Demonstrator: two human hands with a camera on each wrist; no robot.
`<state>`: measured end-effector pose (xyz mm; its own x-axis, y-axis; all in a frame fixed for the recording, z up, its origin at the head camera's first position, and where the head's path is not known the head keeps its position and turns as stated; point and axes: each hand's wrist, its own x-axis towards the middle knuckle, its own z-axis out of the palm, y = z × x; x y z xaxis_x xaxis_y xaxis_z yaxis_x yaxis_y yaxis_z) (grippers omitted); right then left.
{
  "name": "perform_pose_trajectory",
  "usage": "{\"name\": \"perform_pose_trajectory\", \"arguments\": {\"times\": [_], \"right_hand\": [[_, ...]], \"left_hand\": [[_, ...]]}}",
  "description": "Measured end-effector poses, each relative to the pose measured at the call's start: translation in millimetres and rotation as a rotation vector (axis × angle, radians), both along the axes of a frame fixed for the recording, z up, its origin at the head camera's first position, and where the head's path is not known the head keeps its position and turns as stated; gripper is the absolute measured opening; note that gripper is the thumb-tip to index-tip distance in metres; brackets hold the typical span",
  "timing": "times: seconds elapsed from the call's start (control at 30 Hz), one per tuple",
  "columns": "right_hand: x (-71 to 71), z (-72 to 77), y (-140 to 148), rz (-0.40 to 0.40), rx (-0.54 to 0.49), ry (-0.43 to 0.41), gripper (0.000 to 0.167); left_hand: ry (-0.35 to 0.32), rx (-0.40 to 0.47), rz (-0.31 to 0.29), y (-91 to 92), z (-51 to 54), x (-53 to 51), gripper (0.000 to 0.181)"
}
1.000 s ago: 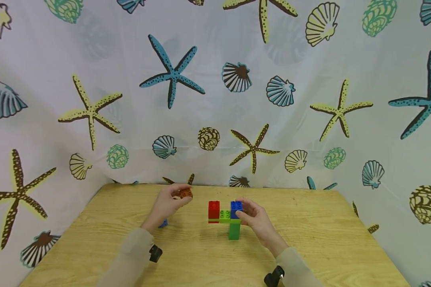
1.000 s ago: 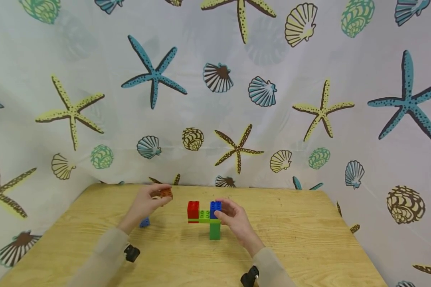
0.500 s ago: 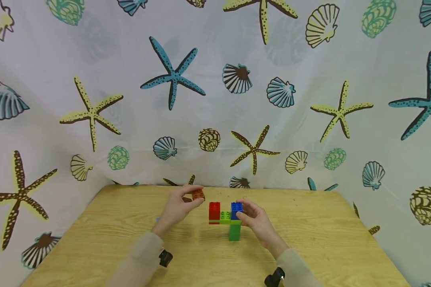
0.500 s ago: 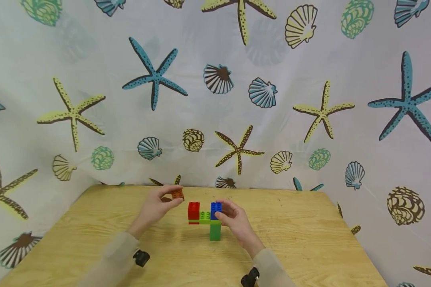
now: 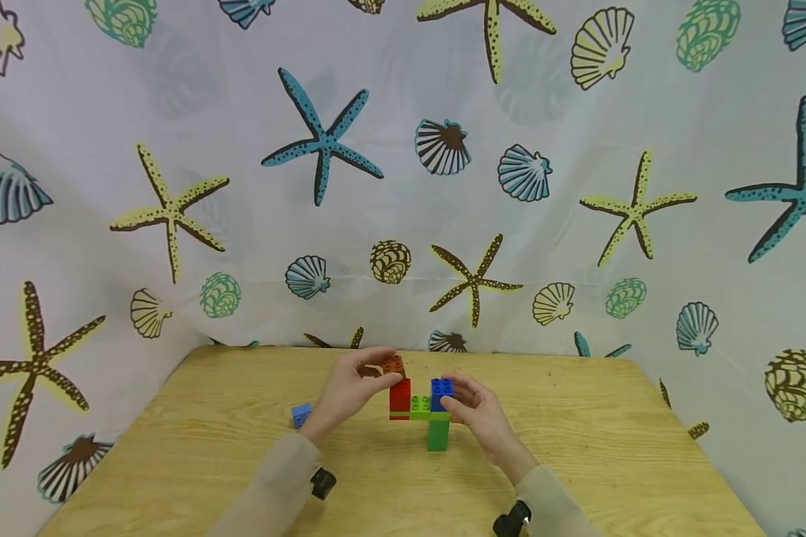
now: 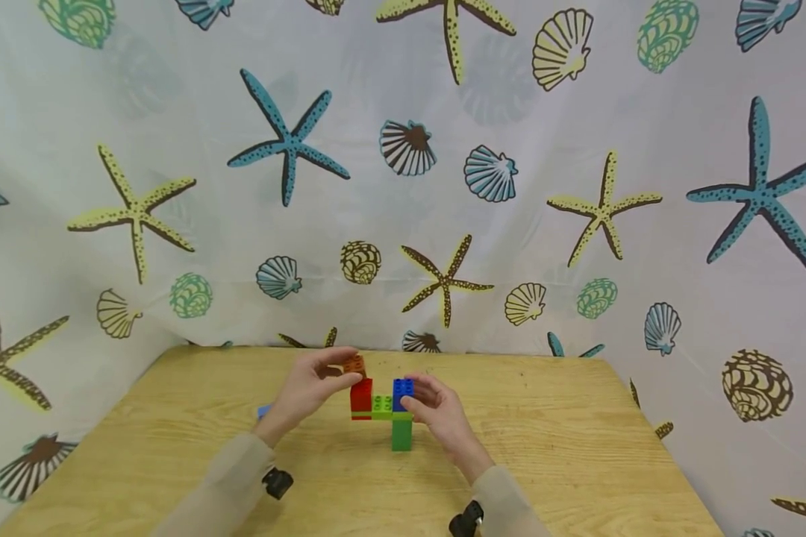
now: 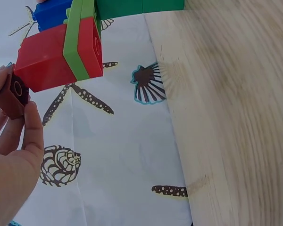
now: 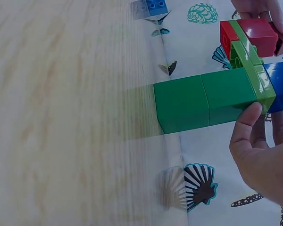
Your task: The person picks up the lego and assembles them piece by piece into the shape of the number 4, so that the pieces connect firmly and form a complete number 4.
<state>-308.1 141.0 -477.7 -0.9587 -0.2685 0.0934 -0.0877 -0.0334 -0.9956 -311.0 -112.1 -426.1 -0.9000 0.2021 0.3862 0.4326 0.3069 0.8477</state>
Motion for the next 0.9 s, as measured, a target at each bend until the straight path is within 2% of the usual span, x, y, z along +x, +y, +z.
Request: {"name": "perform_pose_trajectory", "arguments": {"times": [0.2,0.37,0.47,0.7,0.9], "right_hand": [[-0.5,0.7,-0.6,-0.002,0.004,-0.009,0.054],[-0.5,1.4,-1.2,-0.005,0.006,-0.009,0.055],[-0.2,2.0,-1.6,-0.011,0.007,-0.008,0.055],[0.1,1.0,-1.1,-0.011,-0.001,-0.008,0.053],[0.5,0.9,-0.7,0.004,0.012,0.000,0.057]], "left_hand": [[-0.021,0.040,-0.027,8.7,2.5,2.2,0.045],[-0.024,0.040,-0.057,15.1,5.7,3.5,0.047],[-0.008,0.022,-0.065,18.5,5.8,3.3,0.047],[0.085,-0.067,-0.063,29.6,4.1,2.0,0.033],[0.067,-0.096,-0.090,38.0,6.8,6.0,0.029]]}}
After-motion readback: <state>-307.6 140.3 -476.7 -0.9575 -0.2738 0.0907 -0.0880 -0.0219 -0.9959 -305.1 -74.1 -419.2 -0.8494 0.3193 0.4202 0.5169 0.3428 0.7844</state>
